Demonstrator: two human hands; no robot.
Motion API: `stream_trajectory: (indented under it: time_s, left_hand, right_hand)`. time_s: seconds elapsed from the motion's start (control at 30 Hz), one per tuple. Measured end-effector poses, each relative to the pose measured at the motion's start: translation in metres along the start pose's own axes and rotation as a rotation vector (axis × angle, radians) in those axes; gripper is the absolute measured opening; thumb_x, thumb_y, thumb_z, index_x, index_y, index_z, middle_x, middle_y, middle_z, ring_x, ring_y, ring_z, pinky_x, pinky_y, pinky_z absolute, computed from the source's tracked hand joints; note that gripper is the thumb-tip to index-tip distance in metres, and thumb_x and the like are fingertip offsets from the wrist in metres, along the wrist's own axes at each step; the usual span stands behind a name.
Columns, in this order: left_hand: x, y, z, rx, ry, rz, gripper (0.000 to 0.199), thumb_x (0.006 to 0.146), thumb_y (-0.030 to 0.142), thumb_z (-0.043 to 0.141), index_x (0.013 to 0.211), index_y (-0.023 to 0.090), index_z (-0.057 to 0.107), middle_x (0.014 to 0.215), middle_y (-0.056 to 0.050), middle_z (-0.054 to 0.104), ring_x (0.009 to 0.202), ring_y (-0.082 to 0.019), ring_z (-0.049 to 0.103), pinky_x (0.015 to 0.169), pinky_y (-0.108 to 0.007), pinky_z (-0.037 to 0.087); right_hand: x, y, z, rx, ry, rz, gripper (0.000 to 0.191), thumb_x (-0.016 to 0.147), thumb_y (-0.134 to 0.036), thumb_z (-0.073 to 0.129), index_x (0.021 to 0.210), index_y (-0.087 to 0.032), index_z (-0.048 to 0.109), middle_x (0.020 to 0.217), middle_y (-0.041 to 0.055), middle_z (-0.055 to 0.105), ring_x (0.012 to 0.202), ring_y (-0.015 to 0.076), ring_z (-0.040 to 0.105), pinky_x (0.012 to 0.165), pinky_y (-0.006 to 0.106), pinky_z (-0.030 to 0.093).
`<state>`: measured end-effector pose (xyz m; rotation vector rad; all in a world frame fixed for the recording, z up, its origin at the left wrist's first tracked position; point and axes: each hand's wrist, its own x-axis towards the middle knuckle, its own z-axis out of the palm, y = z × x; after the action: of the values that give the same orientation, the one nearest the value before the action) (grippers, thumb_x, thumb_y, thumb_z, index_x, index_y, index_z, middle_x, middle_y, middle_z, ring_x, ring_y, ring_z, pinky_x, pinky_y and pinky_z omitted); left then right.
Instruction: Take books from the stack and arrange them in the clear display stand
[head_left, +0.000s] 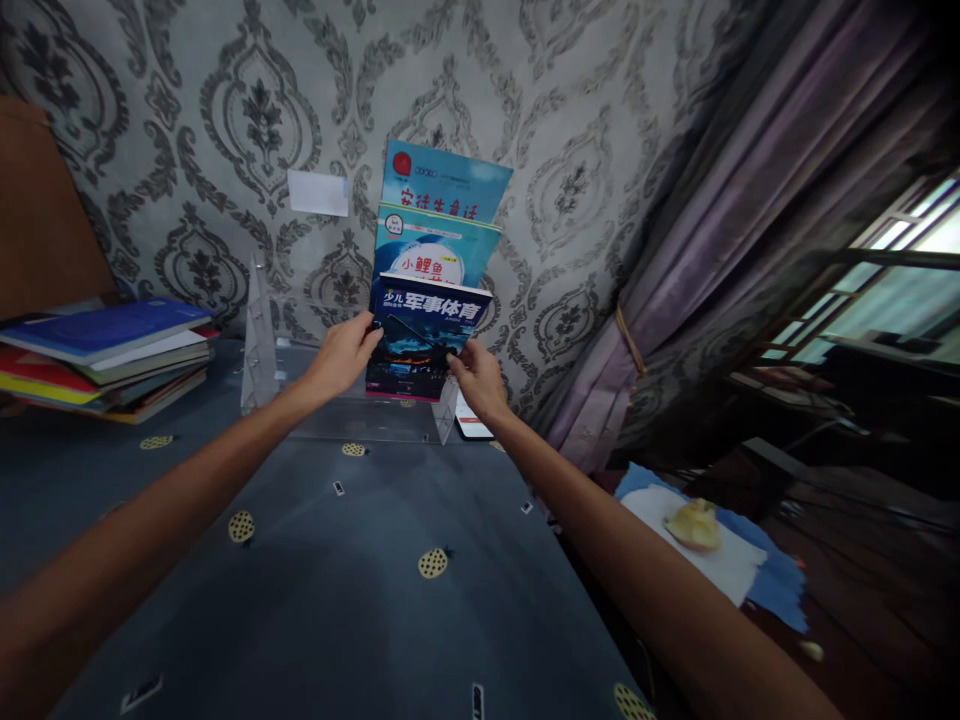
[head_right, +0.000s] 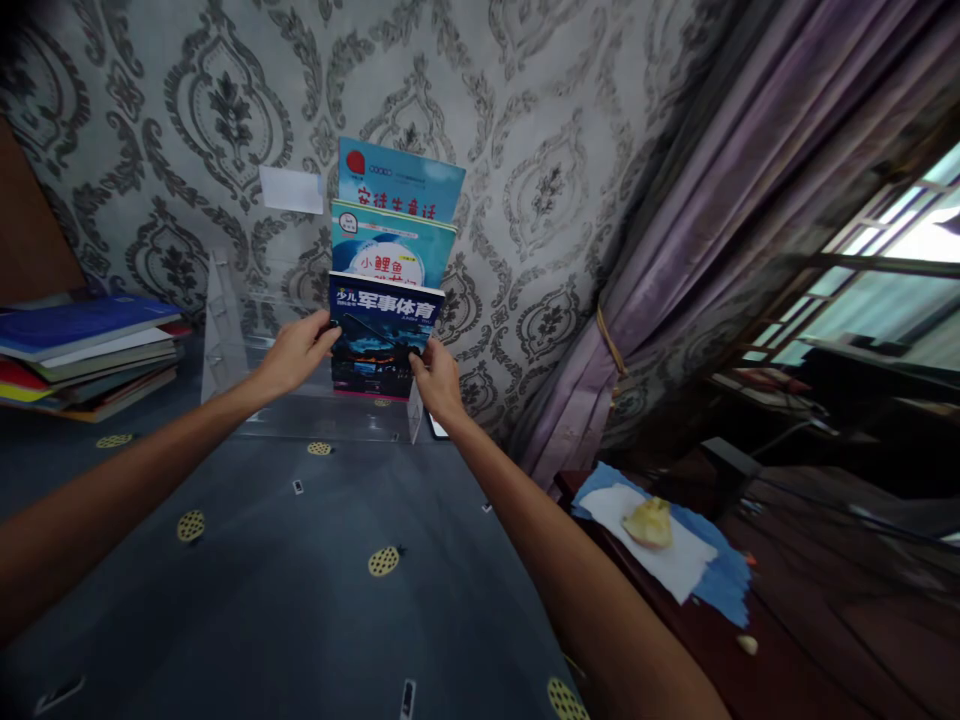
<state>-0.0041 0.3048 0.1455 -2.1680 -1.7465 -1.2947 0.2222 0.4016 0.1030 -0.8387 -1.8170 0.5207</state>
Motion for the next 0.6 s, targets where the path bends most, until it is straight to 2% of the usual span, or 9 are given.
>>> stream_trajectory:
  time_s: [0.17, 0.27, 0.4, 0.47, 0.6]
  left_hand:
    - [-0.003, 0.002, 0.003, 0.234, -0.055, -0.066, 0.021, 0.1, 0.029, 0.039, 0.095, 0.018, 0.057, 0.088, -0.01, 0.067, 0.089, -0.028, 0.066, 0.077, -0.035, 0.045]
    - [-0.006, 0.003, 0.004, 0.348, -0.109, -0.124, 0.023, 0.101, 0.031, 0.039, 0.1, 0.018, 0.059, 0.098, -0.012, 0.071, 0.095, -0.028, 0.068, 0.077, -0.034, 0.046]
    - [-0.01, 0.006, 0.007, 0.403, -0.129, -0.16, 0.027, 0.102, 0.035, 0.037, 0.105, 0.02, 0.06, 0.101, -0.012, 0.074, 0.095, -0.028, 0.069, 0.076, -0.033, 0.047]
    - [-0.011, 0.008, 0.008, 0.425, -0.133, -0.167, 0.03, 0.103, 0.036, 0.036, 0.108, 0.02, 0.06, 0.103, -0.013, 0.074, 0.095, -0.029, 0.07, 0.076, -0.034, 0.048]
    - [-0.012, 0.013, 0.009, 0.453, -0.142, -0.178, 0.033, 0.103, 0.037, 0.034, 0.111, 0.018, 0.06, 0.104, -0.016, 0.073, 0.095, -0.033, 0.071, 0.077, -0.037, 0.049]
  right_hand:
    - [-0.004, -0.005, 0.001, -0.188, 0.038, -0.002, 0.026, 0.081, -0.028, 0.058, 0.106, -0.021, 0.06, 0.088, 0.0057, 0.067, 0.079, 0.0238, 0.062, 0.078, 0.038, 0.051]
    - [-0.006, -0.006, 0.002, -0.25, 0.025, -0.001, 0.019, 0.081, -0.025, 0.055, 0.097, -0.02, 0.062, 0.085, 0.0073, 0.066, 0.08, 0.0255, 0.063, 0.077, 0.039, 0.05]
    - [-0.01, -0.005, 0.002, -0.309, 0.055, 0.002, 0.013, 0.078, -0.024, 0.056, 0.088, -0.019, 0.063, 0.089, 0.011, 0.065, 0.087, 0.0291, 0.061, 0.083, 0.043, 0.047]
    - [-0.012, -0.004, 0.002, -0.324, 0.064, 0.008, 0.018, 0.077, -0.023, 0.055, 0.093, -0.019, 0.063, 0.09, 0.0099, 0.066, 0.086, 0.0283, 0.061, 0.083, 0.043, 0.047]
    - [-0.015, -0.004, 0.002, -0.314, 0.087, 0.036, 0.038, 0.08, -0.023, 0.053, 0.118, -0.018, 0.058, 0.092, 0.0083, 0.069, 0.084, 0.027, 0.064, 0.08, 0.041, 0.048]
